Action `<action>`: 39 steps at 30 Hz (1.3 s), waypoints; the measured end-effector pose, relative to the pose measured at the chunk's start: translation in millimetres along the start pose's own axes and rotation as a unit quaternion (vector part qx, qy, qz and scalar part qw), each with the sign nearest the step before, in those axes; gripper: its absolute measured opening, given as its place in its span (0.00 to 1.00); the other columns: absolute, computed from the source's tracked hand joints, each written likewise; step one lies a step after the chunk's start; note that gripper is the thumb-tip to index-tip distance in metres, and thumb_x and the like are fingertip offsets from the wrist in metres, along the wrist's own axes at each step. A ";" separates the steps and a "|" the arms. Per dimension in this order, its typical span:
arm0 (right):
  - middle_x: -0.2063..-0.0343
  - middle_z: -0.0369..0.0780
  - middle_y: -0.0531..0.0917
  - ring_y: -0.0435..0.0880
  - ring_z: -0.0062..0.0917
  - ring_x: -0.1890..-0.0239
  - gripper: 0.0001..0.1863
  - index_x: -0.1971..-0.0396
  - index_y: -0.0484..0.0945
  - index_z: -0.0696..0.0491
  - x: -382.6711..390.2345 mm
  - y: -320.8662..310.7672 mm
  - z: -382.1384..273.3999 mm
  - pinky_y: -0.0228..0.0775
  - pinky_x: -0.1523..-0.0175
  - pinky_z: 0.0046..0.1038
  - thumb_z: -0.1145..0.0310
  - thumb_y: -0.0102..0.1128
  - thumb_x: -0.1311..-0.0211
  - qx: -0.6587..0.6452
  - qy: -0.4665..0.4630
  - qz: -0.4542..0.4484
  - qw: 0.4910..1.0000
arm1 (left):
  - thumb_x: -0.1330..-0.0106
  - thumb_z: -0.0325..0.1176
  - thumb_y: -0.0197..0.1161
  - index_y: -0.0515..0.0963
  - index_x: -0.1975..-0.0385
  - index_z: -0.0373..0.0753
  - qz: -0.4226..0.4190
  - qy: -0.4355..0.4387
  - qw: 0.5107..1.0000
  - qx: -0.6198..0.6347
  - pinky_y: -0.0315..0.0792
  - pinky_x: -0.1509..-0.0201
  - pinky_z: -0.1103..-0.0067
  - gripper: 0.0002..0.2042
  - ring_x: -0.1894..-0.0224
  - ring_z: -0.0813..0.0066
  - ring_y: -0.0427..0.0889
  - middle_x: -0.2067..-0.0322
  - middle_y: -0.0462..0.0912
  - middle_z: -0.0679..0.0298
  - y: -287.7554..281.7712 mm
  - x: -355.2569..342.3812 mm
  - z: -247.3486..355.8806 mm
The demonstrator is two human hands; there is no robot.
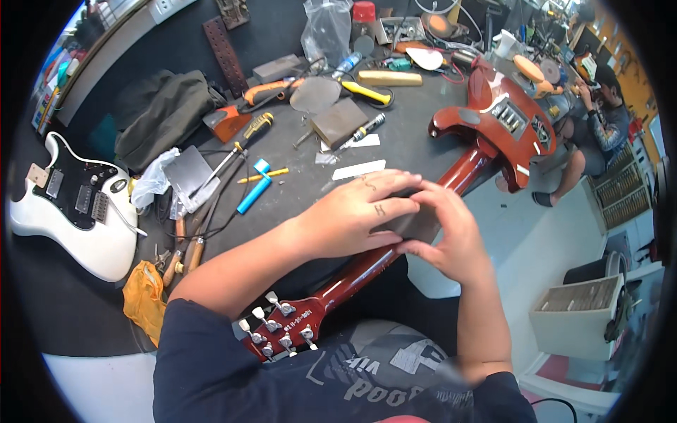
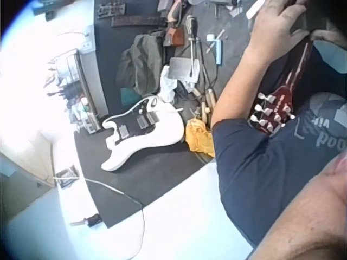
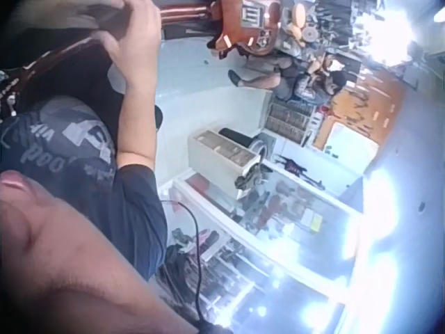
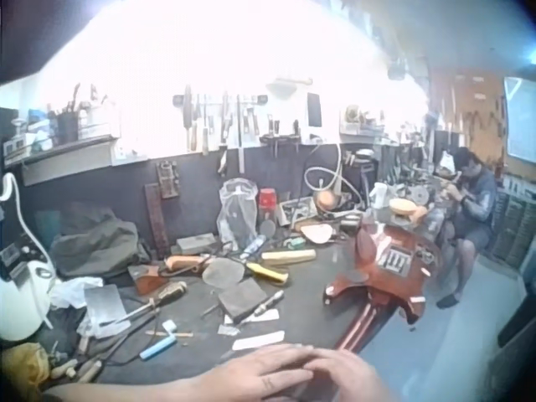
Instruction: The person sands the back of a guitar neck with a sanding block, wipes and rubs the neck using a piece of sandpaper, touches the surface by hand, and resumes sanding the neck with the sanding block.
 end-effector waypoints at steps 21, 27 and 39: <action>0.42 0.51 0.77 0.81 0.45 0.41 0.45 0.24 0.66 0.54 95.9 49.5 58.7 0.76 0.36 0.44 0.46 0.75 0.31 0.032 0.069 0.221 0.972 | 0.35 0.23 0.73 0.86 0.50 0.36 -0.048 -0.149 0.986 0.053 0.79 0.32 0.63 0.14 0.38 0.55 0.85 0.42 0.88 0.58 23.3 18.7 -57.8; 0.37 0.53 0.70 0.79 0.47 0.41 0.42 0.27 0.68 0.53 98.8 71.1 49.4 0.76 0.37 0.44 0.47 0.78 0.30 0.087 0.026 0.229 0.969 | 0.36 0.25 0.74 0.87 0.54 0.37 -0.064 -0.123 0.990 0.025 0.78 0.32 0.62 0.12 0.38 0.54 0.84 0.42 0.88 0.57 23.9 19.5 -56.7; 0.37 0.54 0.68 0.74 0.47 0.38 0.40 0.27 0.63 0.51 102.1 84.9 50.5 0.71 0.33 0.46 0.51 0.76 0.27 0.066 0.043 0.262 0.962 | 0.37 0.26 0.74 0.87 0.55 0.37 -0.073 -0.141 0.987 0.033 0.77 0.32 0.62 0.12 0.37 0.54 0.83 0.41 0.87 0.59 22.2 21.8 -54.8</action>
Point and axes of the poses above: each hand's wrist, its own x-axis away from the middle knuckle, its own y-axis out of the palm, z = x × y, the point moved 4 cm from there along -x, towards the middle knuckle
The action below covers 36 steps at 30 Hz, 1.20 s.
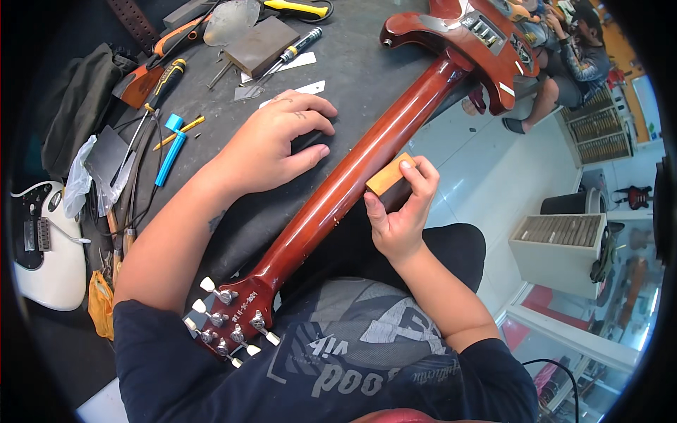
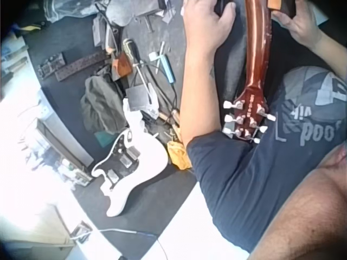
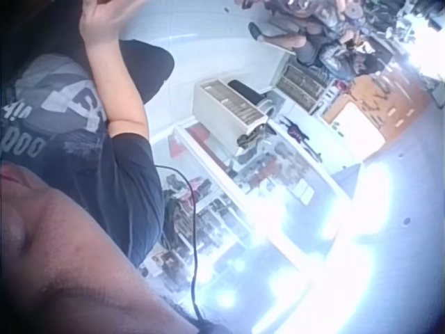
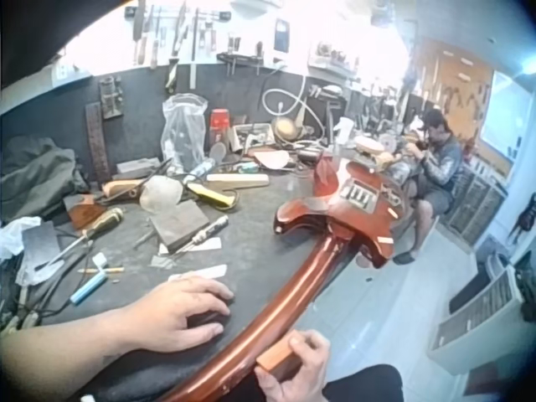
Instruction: The person sands the back of a guitar neck with a sanding block, wipes and rubs the neck using a piece of sandpaper, touches the surface by hand, and resumes sanding the neck with the sanding block.
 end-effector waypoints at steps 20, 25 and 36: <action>0.37 0.56 0.68 0.75 0.51 0.37 0.39 0.28 0.64 0.55 1.8 1.1 -5.3 0.69 0.31 0.47 0.54 0.76 0.27 0.019 0.028 -0.004 0.999 | 0.38 0.27 0.74 0.86 0.54 0.37 -0.002 0.007 1.000 -0.006 0.76 0.30 0.61 0.12 0.36 0.53 0.82 0.40 0.86 0.58 0.2 -0.2 -1.6; 0.36 0.56 0.68 0.74 0.50 0.36 0.39 0.28 0.63 0.55 2.3 0.2 -5.7 0.70 0.31 0.47 0.53 0.75 0.26 0.012 0.042 -0.004 0.999 | 0.38 0.27 0.74 0.86 0.54 0.37 -0.001 0.009 1.000 -0.003 0.76 0.31 0.61 0.13 0.36 0.53 0.82 0.40 0.86 0.57 -0.9 -0.8 0.2; 0.36 0.56 0.68 0.73 0.51 0.36 0.37 0.28 0.64 0.56 -4.1 -1.3 -3.4 0.69 0.31 0.48 0.55 0.74 0.25 0.023 0.043 -0.011 0.999 | 0.39 0.27 0.75 0.86 0.53 0.37 -0.004 0.002 1.000 -0.006 0.76 0.30 0.61 0.14 0.36 0.53 0.82 0.39 0.86 0.58 -0.7 -0.8 0.1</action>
Point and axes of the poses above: each hand's wrist, its own x-axis away from the middle knuckle, its own y-axis out of the palm, z = x × y, the point moved 4 cm from there along -x, towards the middle knuckle
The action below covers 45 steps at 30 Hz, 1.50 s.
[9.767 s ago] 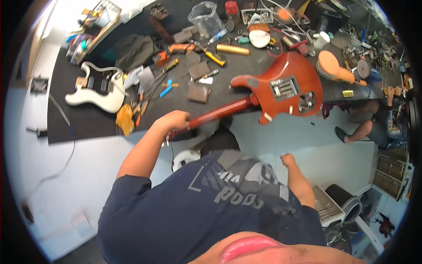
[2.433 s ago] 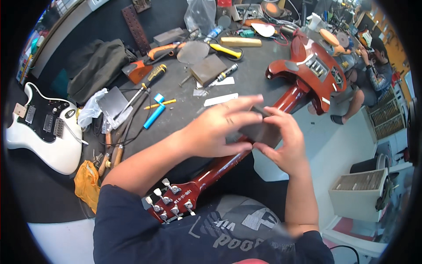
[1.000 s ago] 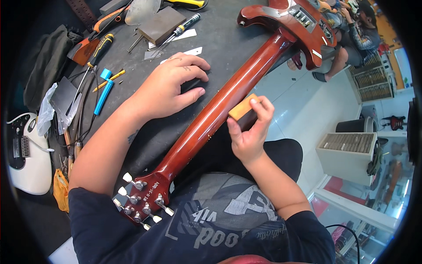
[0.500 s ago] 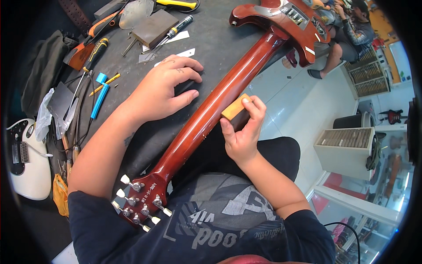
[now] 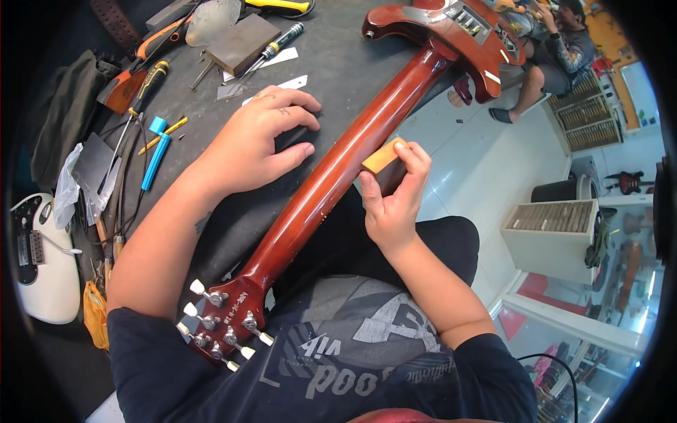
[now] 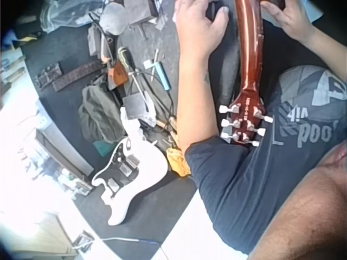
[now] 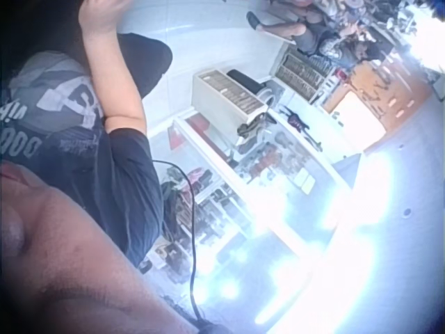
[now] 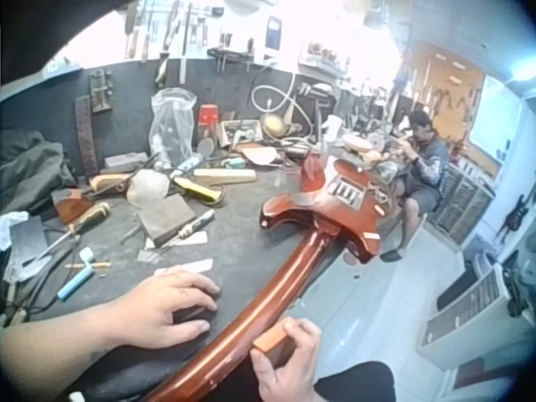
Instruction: The person sands the back of a guitar neck with a sanding block, wipes and rubs the neck using a piece of sandpaper, touches the surface by hand, and resumes sanding the neck with the sanding block.
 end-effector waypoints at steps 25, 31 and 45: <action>0.38 0.55 0.71 0.76 0.50 0.37 0.36 0.30 0.68 0.57 -9.0 -7.4 -17.1 0.73 0.34 0.45 0.58 0.77 0.28 0.029 -0.017 -0.019 0.999 | 0.39 0.29 0.76 0.86 0.52 0.37 -0.002 0.007 1.000 0.000 0.75 0.30 0.61 0.15 0.37 0.52 0.81 0.39 0.85 0.57 -1.3 2.0 -2.3; 0.37 0.56 0.71 0.76 0.50 0.37 0.37 0.29 0.67 0.58 -14.9 -6.2 -6.6 0.73 0.33 0.46 0.57 0.76 0.27 0.029 -0.012 -0.002 0.999 | 0.39 0.29 0.76 0.86 0.52 0.37 -0.009 0.010 1.000 0.000 0.75 0.29 0.61 0.15 0.36 0.52 0.81 0.39 0.85 0.57 -2.6 0.1 2.8; 0.37 0.55 0.73 0.77 0.52 0.37 0.36 0.30 0.69 0.57 -19.2 -8.1 -11.0 0.74 0.34 0.47 0.58 0.77 0.29 0.035 -0.014 -0.004 0.999 | 0.39 0.30 0.76 0.86 0.51 0.38 -0.015 0.010 1.000 -0.003 0.74 0.29 0.59 0.16 0.35 0.51 0.81 0.39 0.85 0.56 -1.7 1.5 2.3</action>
Point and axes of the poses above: each hand's wrist, its own x-axis away from the middle knuckle, its own y-axis out of the palm, z = x × y, the point moved 4 cm from there along -x, towards the middle knuckle
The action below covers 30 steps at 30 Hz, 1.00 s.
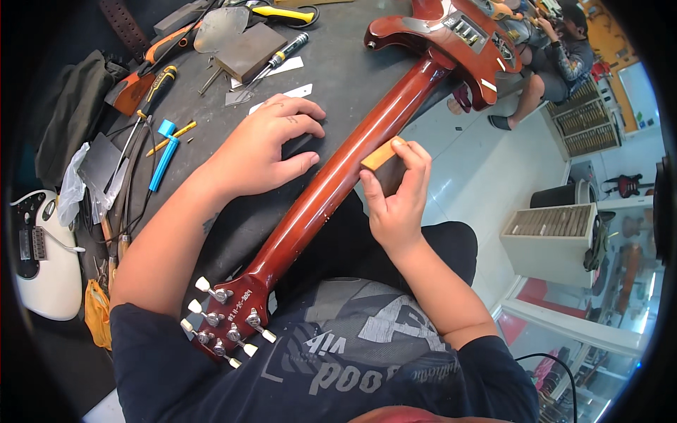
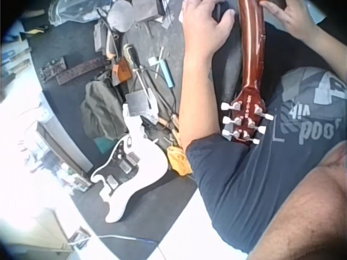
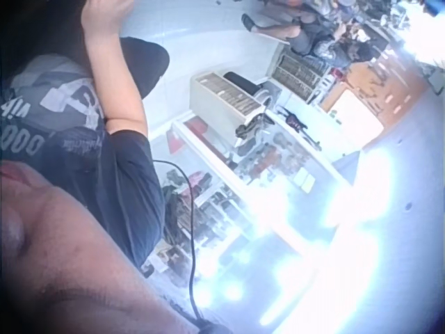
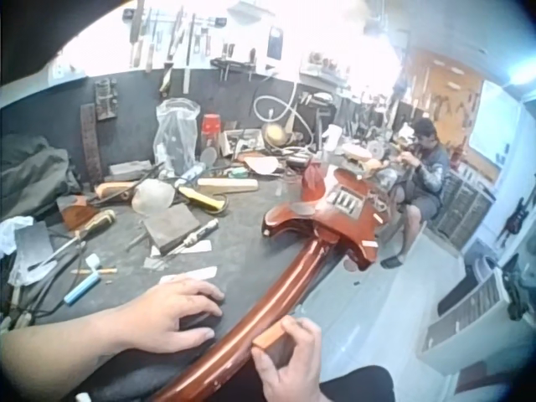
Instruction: The person sands the back of a guitar neck with a sanding block, wipes and rubs the neck using a piece of sandpaper, touches the surface by hand, and resumes sanding the neck with the sanding block.
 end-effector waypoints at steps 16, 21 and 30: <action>0.40 0.53 0.79 0.81 0.50 0.39 0.34 0.34 0.78 0.58 -9.5 -10.6 -2.4 0.76 0.35 0.45 0.58 0.81 0.35 0.023 0.001 -0.005 1.000 | 0.39 0.30 0.76 0.86 0.51 0.37 0.001 -0.001 1.000 0.002 0.74 0.29 0.60 0.16 0.35 0.50 0.81 0.38 0.84 0.56 0.7 1.9 -1.6; 0.40 0.52 0.79 0.82 0.50 0.40 0.35 0.34 0.78 0.56 -16.3 -9.6 -0.2 0.75 0.35 0.45 0.58 0.82 0.37 0.015 -0.020 0.000 1.000 | 0.39 0.29 0.76 0.86 0.51 0.37 -0.005 -0.002 1.000 0.005 0.74 0.28 0.60 0.16 0.35 0.51 0.80 0.38 0.85 0.57 -0.3 -0.3 0.6; 0.40 0.51 0.80 0.82 0.50 0.40 0.33 0.35 0.80 0.55 -15.8 -13.0 0.7 0.75 0.35 0.46 0.58 0.81 0.35 0.016 0.010 -0.005 1.000 | 0.39 0.30 0.76 0.86 0.52 0.37 0.000 -0.002 1.000 0.007 0.74 0.29 0.60 0.16 0.35 0.51 0.80 0.39 0.85 0.57 0.5 1.2 0.0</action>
Point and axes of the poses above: each hand's wrist, its own x-axis away from the middle knuckle, its own y-axis out of the palm, z = x × y, the point moved 4 cm from there along -x, towards the middle knuckle
